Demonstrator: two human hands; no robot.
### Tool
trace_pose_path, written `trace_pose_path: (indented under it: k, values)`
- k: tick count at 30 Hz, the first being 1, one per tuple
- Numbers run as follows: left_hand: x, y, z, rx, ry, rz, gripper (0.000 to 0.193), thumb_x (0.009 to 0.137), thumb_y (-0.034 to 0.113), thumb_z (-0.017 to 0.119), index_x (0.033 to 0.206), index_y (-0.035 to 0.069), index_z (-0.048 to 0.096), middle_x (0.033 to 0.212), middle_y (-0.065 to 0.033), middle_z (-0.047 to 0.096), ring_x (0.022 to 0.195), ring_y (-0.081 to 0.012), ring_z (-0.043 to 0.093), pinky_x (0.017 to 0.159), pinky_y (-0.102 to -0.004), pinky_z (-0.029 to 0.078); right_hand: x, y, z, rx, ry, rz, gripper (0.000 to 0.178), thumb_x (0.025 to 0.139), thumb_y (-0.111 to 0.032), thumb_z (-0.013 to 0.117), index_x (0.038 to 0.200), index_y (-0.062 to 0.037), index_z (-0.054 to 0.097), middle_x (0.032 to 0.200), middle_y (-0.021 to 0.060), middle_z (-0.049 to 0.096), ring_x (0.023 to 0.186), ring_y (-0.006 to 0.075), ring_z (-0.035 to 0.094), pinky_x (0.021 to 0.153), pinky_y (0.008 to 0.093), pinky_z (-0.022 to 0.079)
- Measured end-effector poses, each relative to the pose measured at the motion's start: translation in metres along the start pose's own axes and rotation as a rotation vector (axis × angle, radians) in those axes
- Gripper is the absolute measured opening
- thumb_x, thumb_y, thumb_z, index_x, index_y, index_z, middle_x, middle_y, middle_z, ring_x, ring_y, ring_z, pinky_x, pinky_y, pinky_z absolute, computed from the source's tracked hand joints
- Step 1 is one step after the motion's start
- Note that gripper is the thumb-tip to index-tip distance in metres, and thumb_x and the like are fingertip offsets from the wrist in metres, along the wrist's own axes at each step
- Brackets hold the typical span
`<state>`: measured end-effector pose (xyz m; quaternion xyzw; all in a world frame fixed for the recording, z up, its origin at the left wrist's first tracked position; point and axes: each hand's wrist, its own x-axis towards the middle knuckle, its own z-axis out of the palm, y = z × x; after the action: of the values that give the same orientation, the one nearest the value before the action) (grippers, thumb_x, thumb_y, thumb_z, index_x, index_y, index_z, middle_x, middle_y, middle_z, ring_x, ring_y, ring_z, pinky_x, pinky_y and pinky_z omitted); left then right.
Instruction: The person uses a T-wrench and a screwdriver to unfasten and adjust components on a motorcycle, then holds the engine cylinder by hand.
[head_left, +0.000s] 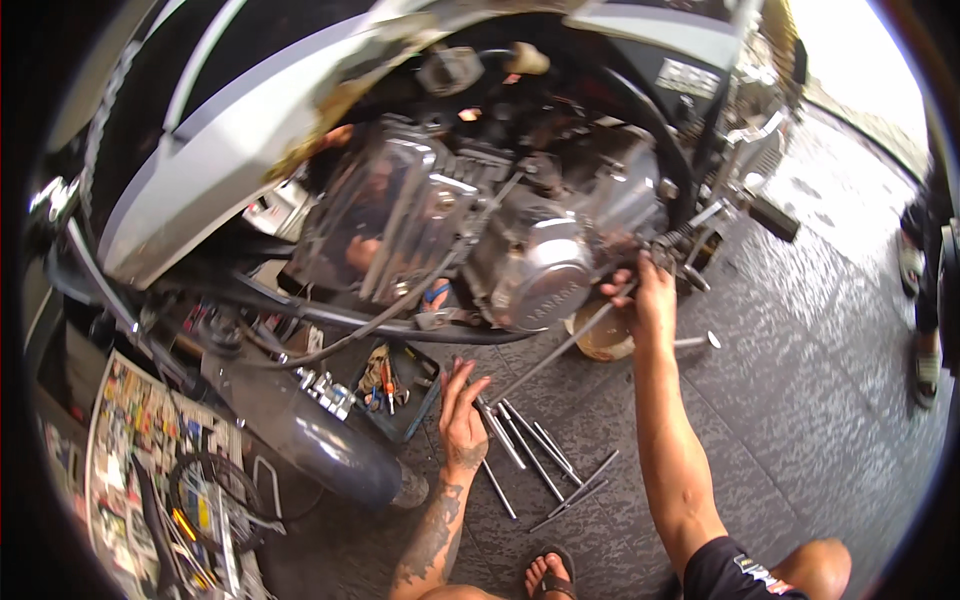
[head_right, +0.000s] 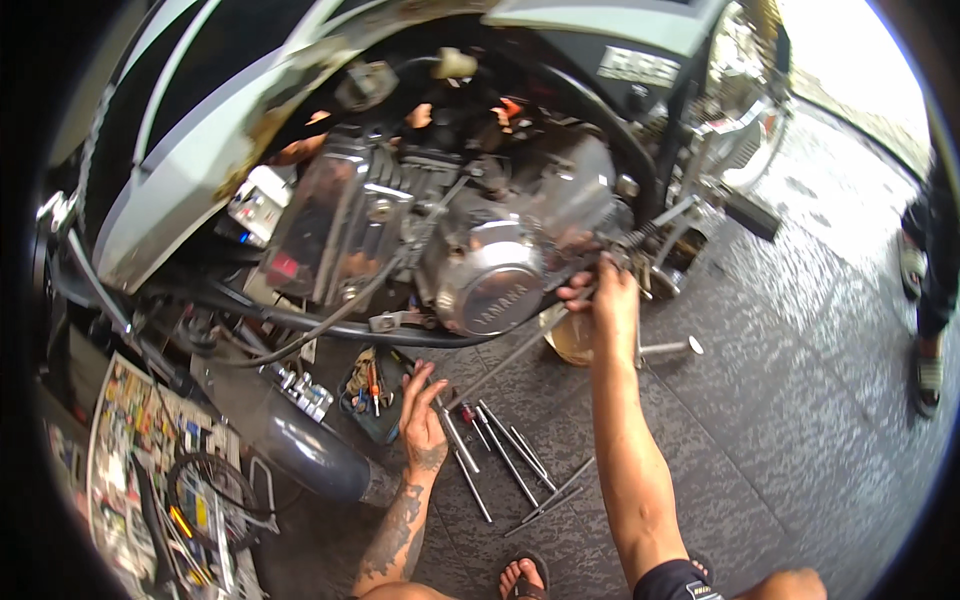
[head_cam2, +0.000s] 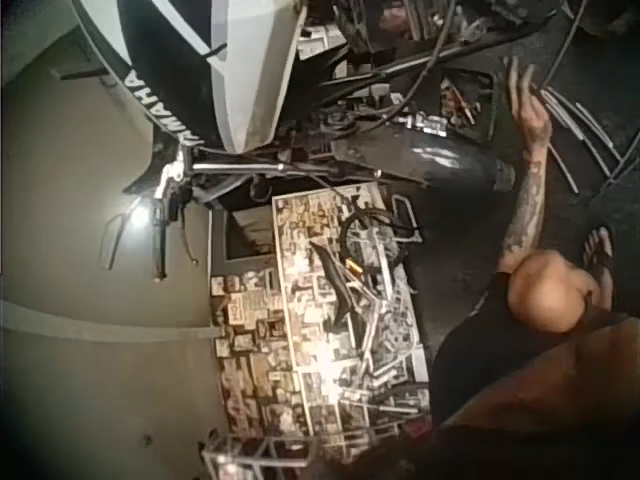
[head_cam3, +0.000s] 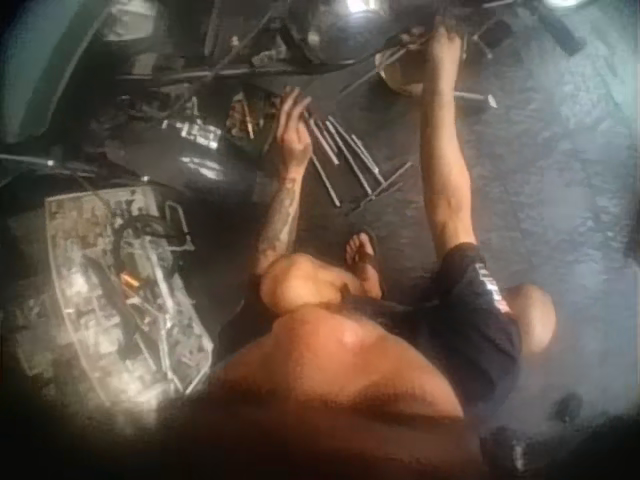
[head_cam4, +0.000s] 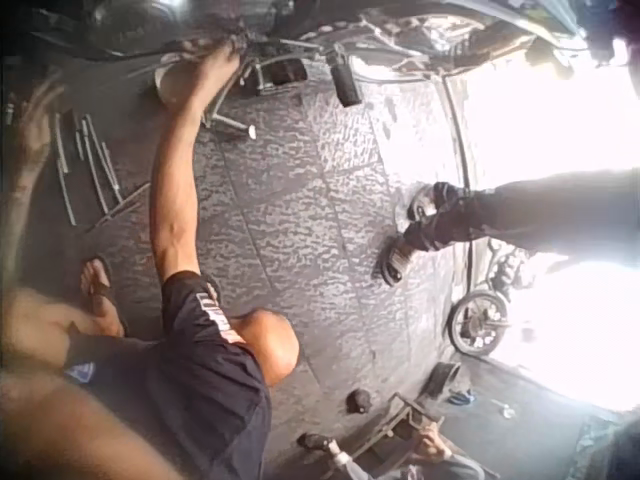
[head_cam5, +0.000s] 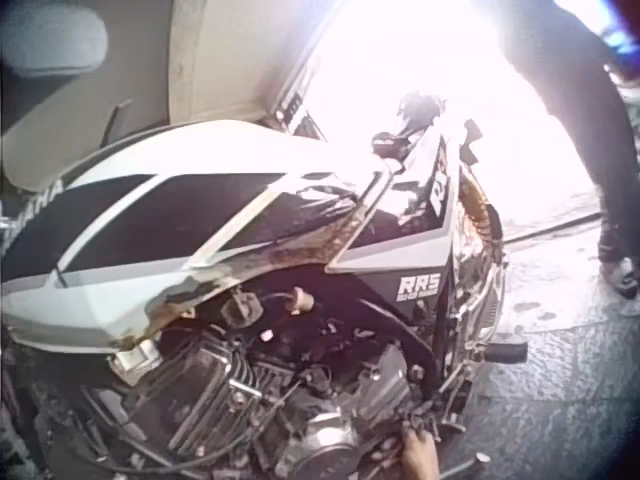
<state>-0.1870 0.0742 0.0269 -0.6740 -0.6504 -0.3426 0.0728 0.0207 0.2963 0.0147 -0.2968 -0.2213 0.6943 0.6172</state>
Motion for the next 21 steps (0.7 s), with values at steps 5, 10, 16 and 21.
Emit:
trace_pose_path:
  k: [5,10,16,21]
  values:
    - [0.002,-0.009,0.011,0.064,-0.068,0.148,0.041,0.077,0.02,0.071,0.113,0.007,0.057,0.124,-0.0096,0.054,0.129,-0.033,0.04,0.109,-0.0553,0.023,-0.003,-0.001,-0.006,-0.059,0.027,-0.006,0.026,0.098,-0.028,0.046,0.098,-0.0016,0.05,0.068,0.0081,0.057,0.053,0.0223,0.064,0.035,0.0235,0.048]
    - [0.007,-0.003,0.021,-1.239,-0.329,-0.876,0.063,0.092,0.061,0.037,0.07,0.004,0.054,0.046,-0.0044,0.046,0.039,-0.017,0.05,0.054,-0.0397,0.049,0.002,0.0,-0.01,-0.064,0.005,0.002,0.026,0.097,-0.028,0.047,0.099,-0.0024,0.052,0.067,0.0059,0.055,0.054,0.0214,0.064,0.037,0.0227,0.048]
    - [-0.015,0.002,0.023,-1.444,-0.107,-0.989,0.056,0.094,0.056,0.037,0.126,0.011,0.043,0.088,-0.0089,0.058,0.064,-0.0249,0.062,0.072,-0.0416,0.054,0.001,0.002,-0.002,-0.06,-0.042,0.01,0.028,0.098,-0.029,0.045,0.102,-0.0013,0.049,0.068,0.0068,0.055,0.058,0.0241,0.066,0.041,0.0244,0.052]
    - [-0.02,-0.001,0.031,-0.861,0.176,-0.594,0.037,0.093,0.035,0.049,0.118,0.008,0.052,0.116,-0.0144,0.05,0.09,-0.0317,0.063,0.08,-0.0432,0.052,-0.001,-0.005,-0.001,-0.088,0.013,-0.006,0.03,0.098,-0.03,0.046,0.099,-0.0006,0.048,0.069,0.0081,0.057,0.058,0.0248,0.066,0.043,0.025,0.054]
